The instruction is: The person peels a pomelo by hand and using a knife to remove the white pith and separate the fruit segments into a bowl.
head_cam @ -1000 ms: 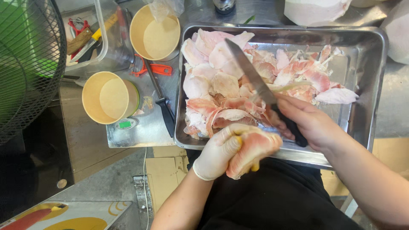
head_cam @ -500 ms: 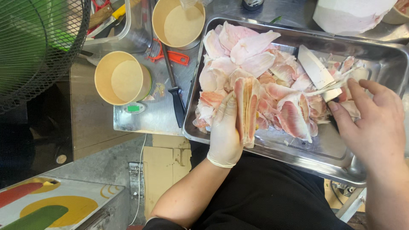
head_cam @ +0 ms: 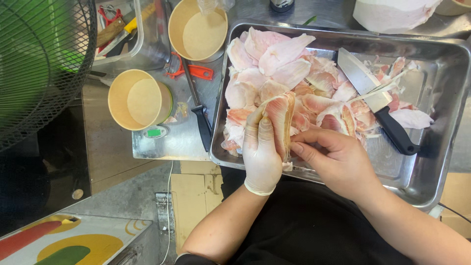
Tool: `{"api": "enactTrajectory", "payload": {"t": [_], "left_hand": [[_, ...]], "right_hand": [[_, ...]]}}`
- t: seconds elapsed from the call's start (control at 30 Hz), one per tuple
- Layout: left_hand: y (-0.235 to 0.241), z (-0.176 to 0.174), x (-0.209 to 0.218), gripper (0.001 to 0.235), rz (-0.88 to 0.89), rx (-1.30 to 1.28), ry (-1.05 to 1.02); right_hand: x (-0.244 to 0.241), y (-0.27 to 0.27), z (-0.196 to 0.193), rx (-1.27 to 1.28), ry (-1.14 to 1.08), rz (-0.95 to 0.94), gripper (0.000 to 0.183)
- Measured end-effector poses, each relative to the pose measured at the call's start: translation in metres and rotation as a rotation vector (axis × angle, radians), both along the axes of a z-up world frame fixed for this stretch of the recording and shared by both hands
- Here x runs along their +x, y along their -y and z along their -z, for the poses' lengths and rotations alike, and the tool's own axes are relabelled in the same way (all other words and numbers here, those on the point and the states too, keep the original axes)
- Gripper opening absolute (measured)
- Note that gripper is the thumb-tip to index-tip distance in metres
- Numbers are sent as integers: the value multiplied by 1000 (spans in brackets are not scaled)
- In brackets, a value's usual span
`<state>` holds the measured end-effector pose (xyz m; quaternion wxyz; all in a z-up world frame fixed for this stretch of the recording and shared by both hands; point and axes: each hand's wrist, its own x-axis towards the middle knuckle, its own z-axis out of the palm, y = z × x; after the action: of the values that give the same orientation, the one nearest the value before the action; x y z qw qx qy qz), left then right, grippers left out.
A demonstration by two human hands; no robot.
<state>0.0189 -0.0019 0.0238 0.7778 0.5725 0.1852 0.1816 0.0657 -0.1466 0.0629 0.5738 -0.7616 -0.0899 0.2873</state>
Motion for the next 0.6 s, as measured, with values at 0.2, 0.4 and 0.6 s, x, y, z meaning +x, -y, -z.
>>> {"api": "enactTrajectory", "payload": {"t": [0.2, 0.4, 0.6], "left_hand": [[-3, -4, 0, 29, -22, 384, -10], [-6, -8, -7, 30, 6, 466, -2], [-15, -11, 3, 52, 141, -25, -112]], "right_hand": [[3, 0, -11, -86, 153, -52, 23], [2, 1, -1, -185, -101, -27, 19], [9, 0, 15, 96, -312, 48, 16]]}}
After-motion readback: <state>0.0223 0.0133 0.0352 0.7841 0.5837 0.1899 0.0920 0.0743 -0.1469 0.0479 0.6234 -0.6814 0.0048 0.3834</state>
